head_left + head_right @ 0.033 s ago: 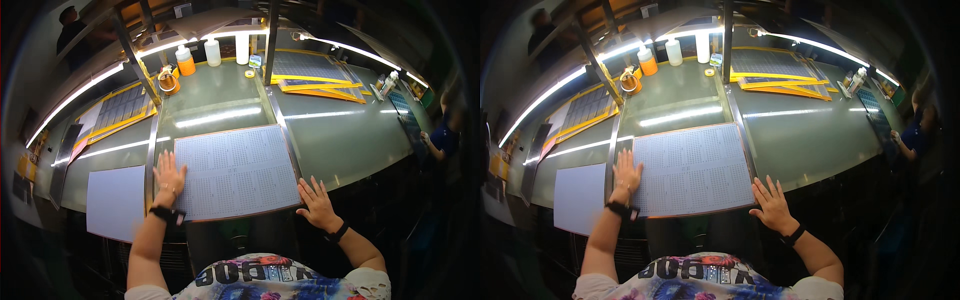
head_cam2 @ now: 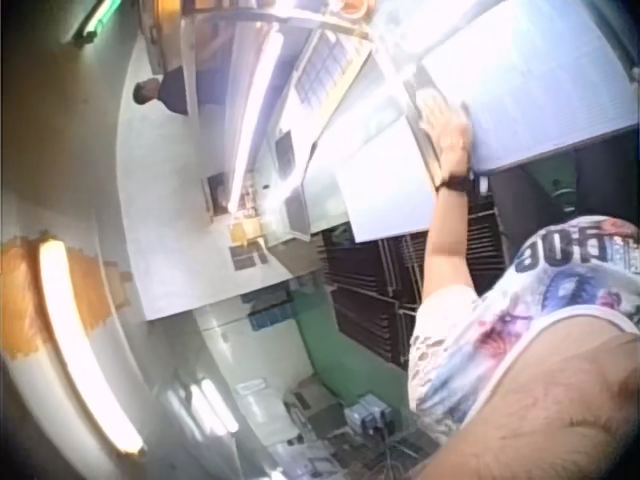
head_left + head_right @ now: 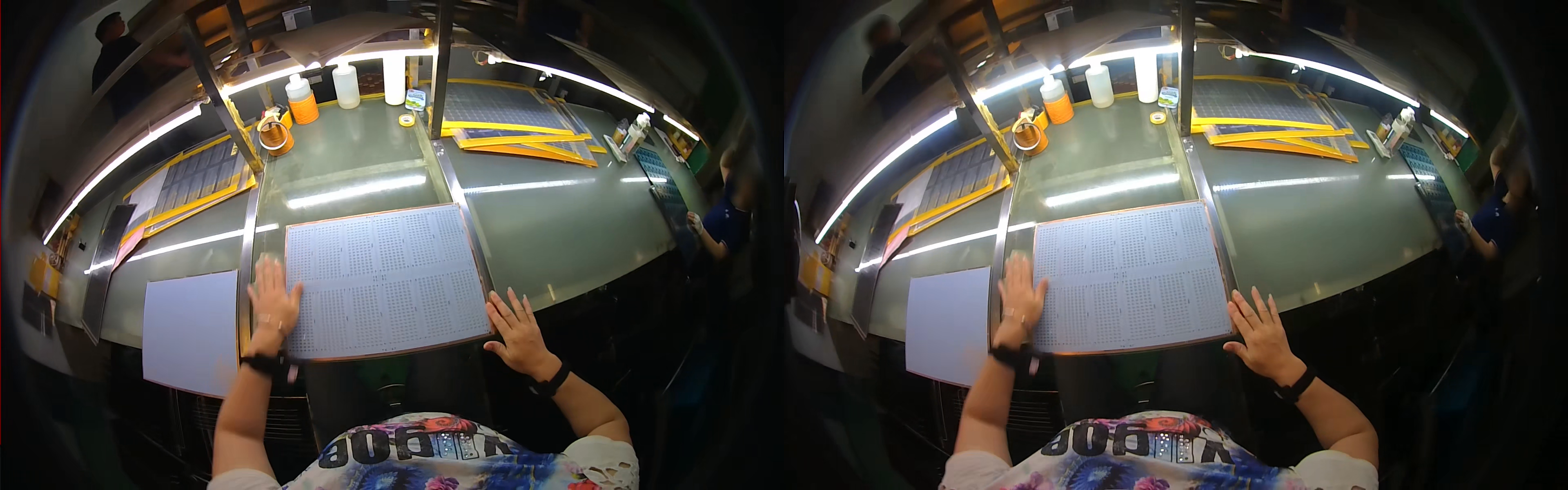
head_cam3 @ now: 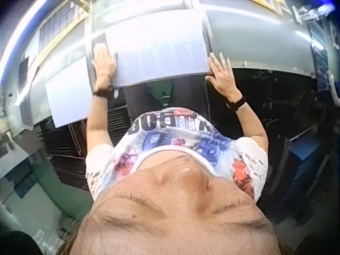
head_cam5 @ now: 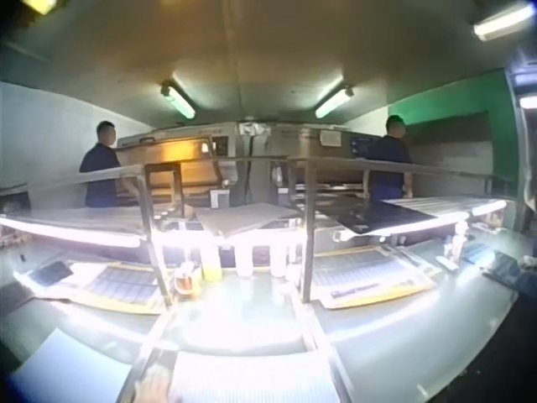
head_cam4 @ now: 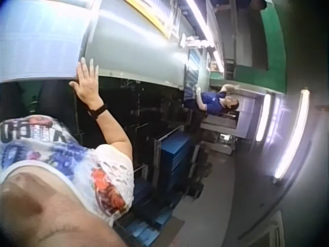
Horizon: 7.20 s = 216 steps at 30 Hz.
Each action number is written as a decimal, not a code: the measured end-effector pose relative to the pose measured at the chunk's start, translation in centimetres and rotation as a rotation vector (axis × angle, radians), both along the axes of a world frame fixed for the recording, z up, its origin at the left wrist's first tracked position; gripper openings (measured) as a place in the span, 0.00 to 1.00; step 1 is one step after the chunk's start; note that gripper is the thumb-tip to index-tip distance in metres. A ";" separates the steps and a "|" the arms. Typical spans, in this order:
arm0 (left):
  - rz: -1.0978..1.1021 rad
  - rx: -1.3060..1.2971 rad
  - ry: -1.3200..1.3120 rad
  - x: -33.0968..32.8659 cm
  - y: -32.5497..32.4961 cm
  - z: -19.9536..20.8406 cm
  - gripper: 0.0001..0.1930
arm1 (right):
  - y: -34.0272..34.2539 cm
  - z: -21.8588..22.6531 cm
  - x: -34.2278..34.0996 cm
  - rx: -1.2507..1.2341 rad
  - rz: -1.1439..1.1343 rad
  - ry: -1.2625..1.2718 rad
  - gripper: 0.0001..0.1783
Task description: Inspect and align patterned sheets on a backlight table.
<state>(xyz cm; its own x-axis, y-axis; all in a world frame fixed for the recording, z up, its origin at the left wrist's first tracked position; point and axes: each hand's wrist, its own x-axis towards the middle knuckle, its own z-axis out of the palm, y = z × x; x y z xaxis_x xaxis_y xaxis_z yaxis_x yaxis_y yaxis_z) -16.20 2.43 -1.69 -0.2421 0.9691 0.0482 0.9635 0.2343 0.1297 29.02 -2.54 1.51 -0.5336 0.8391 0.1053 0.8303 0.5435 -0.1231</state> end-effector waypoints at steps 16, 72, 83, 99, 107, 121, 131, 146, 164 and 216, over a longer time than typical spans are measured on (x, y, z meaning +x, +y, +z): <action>0.549 0.137 -1.476 1.7 -14.2 -1.7 0.12 | 4.3 3.6 -1.4 -0.176 -0.340 0.429 0.12; -0.130 -0.048 -0.077 4.4 -9.2 0.3 0.41 | -1.7 -4.6 -3.4 -0.433 -0.710 0.974 0.18; -0.204 0.100 -0.015 3.9 -9.4 -0.6 0.37 | -1.8 -4.6 -3.2 -0.320 -0.733 0.872 0.21; -0.181 0.082 -0.016 3.6 -9.5 -0.8 0.38 | -1.8 -5.1 -2.9 -0.226 -0.726 0.857 0.24; -0.189 0.080 -0.038 3.5 -9.6 -0.9 0.37 | -1.6 -5.0 -3.0 -0.242 -0.735 0.819 0.23; -0.163 0.057 -0.019 3.5 -9.6 -1.0 0.37 | -1.7 -4.6 -3.1 -0.201 -0.734 0.784 0.23; -0.155 0.050 -0.024 3.6 -9.6 -1.0 0.37 | -1.7 -4.5 -3.2 -0.175 -0.719 0.783 0.22; -0.160 0.043 -0.006 3.8 -9.6 -0.5 0.37 | -1.7 -4.4 -3.1 -0.180 -0.715 0.761 0.23; -0.159 0.015 -0.008 4.2 -9.4 -0.5 0.38 | -1.6 -4.3 -2.7 -0.183 -0.731 0.720 0.22; -0.785 0.139 -0.068 22.9 15.8 -2.7 0.27 | -1.3 -3.1 -3.9 -0.146 -0.813 0.556 0.17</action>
